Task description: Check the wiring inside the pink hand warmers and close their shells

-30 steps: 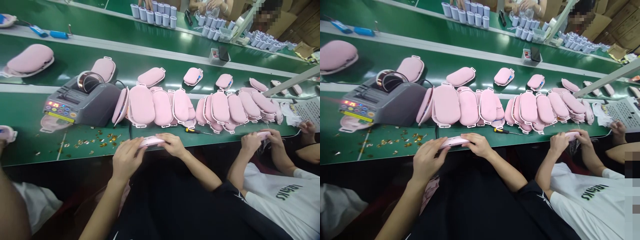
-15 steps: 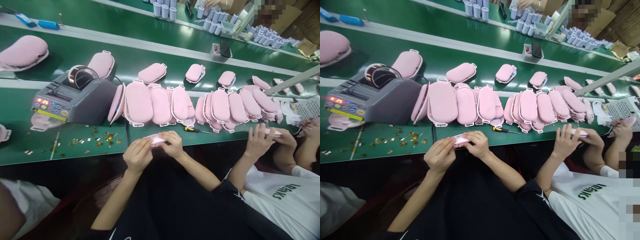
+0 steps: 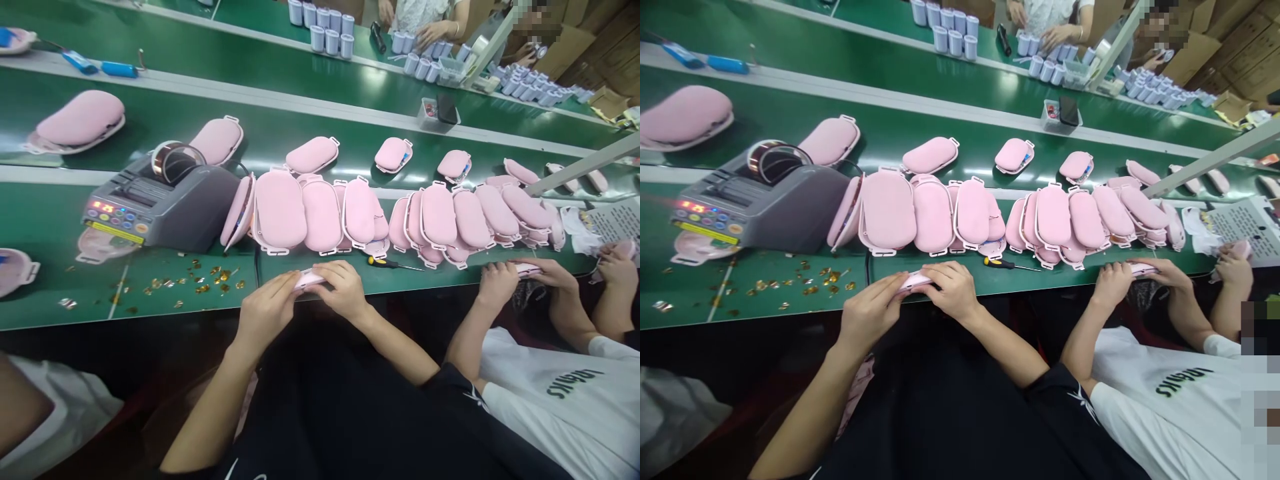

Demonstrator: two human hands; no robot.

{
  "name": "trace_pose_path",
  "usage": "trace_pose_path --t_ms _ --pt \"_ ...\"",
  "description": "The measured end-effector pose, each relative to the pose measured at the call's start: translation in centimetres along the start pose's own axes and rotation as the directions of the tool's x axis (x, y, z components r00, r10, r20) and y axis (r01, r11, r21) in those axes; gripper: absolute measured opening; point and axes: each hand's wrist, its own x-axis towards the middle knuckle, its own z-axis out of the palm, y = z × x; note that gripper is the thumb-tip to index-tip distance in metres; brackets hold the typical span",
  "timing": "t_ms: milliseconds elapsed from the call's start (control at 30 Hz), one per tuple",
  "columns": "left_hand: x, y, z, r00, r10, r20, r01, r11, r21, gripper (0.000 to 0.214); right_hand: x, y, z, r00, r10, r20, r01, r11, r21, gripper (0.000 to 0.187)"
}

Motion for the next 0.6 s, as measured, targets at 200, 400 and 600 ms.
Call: trace_pose_path --t_ms 200,400,600 --pt "0.3 0.5 0.4 0.994 0.02 -0.109 -0.018 1.0 0.019 0.032 0.2 0.2 0.1 0.999 -0.024 0.035 0.026 0.998 -0.057 0.026" --pt "3.3 1.4 -2.1 0.965 0.218 -0.147 -0.222 0.975 -0.012 0.039 2.4 -1.1 -5.5 0.969 -0.21 0.133 0.23 0.96 -0.161 0.021" --pt "1.8 0.0 -2.0 0.834 0.112 -0.541 -0.125 0.992 0.012 0.095 9.9 1.6 -18.1 0.987 0.134 -0.084 -0.157 0.905 -0.396 0.036"
